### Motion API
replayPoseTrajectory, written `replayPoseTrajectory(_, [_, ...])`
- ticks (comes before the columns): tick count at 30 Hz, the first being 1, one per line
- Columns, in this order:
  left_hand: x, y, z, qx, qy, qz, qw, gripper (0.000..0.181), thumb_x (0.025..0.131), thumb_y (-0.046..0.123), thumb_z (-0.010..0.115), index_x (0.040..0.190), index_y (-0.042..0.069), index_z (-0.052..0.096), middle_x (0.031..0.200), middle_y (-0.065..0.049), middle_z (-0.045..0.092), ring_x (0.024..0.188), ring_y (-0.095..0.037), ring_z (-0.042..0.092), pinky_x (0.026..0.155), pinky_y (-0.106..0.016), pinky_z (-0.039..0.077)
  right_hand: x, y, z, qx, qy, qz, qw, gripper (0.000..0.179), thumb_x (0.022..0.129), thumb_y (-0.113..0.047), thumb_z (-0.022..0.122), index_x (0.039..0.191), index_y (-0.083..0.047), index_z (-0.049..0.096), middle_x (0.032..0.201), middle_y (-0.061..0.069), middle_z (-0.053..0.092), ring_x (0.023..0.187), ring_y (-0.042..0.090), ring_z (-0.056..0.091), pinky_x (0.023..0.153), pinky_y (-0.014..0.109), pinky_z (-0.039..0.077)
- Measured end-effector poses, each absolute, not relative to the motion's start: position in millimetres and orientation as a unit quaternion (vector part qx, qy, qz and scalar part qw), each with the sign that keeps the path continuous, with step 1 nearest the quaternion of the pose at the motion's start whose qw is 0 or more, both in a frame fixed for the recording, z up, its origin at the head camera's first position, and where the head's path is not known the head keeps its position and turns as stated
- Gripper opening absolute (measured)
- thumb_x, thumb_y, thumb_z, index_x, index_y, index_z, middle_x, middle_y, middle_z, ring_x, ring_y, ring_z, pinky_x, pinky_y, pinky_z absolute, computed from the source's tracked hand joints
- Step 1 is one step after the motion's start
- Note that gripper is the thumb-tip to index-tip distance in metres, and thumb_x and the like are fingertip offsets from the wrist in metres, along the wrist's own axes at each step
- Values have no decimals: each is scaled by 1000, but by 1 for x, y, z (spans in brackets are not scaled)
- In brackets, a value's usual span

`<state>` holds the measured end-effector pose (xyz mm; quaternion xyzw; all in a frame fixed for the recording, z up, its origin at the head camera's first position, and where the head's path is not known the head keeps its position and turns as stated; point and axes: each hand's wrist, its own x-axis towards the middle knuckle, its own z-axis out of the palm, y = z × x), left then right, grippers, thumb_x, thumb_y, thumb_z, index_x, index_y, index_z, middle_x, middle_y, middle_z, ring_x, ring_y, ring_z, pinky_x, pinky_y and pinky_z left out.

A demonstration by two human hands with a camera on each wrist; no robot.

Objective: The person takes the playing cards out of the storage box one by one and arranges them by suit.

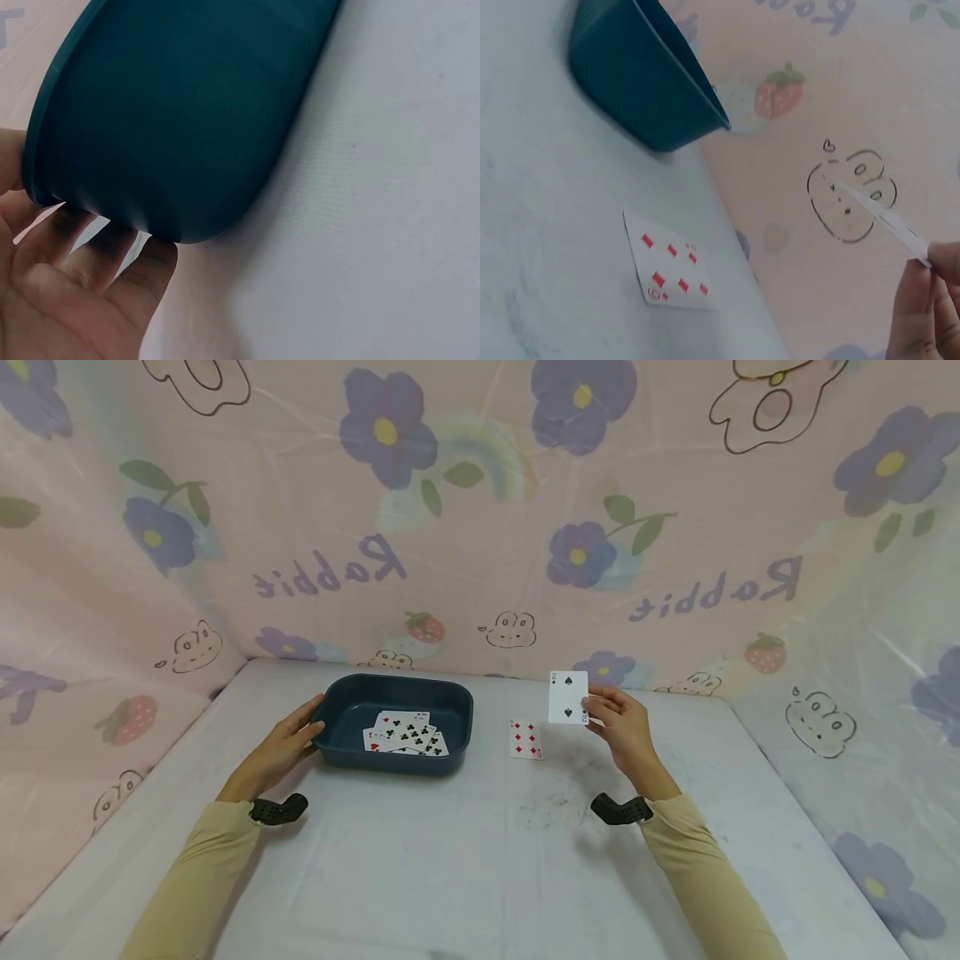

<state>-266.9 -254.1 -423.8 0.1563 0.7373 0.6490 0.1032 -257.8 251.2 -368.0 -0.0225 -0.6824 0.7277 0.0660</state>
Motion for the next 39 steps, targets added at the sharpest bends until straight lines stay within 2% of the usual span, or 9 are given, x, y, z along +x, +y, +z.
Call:
replayPoseTrajectory(10, [-268,-255,-424,153,738,649,105,61,107,12,36,155,5,-1,159,-19,-7,142,-40,0,106,-60,14,-260,271,-387,-74,-704,704,67,41,93,-7,65,130,6,50,89,-4,67,82,10,65,69,24,52])
replayPoseTrajectory(26, [-267,-255,-424,151,742,645,106,62,107,13,37,155,6,-1,159,-18,-8,143,-40,-2,106,-61,13,-270,287,-421,-107,-756,646,-1,42,93,-7,65,128,10,53,85,-3,65,75,8,60,66,23,52])
replayPoseTrajectory(32, [-266,-256,-423,150,744,642,108,62,107,13,37,155,6,-1,159,-18,-8,143,-40,-2,106,-61,13,-274,286,-429,-109,-765,634,-4,41,92,-6,66,126,11,54,81,-3,66,71,7,60,63,21,51])
replayPoseTrajectory(39, [-265,-256,-423,145,747,640,108,63,106,14,38,156,7,0,159,-17,-8,143,-40,-2,106,-62,13,-277,280,-435,-112,-815,569,10,37,89,-9,69,120,8,61,87,5,67,68,7,61,60,22,52])
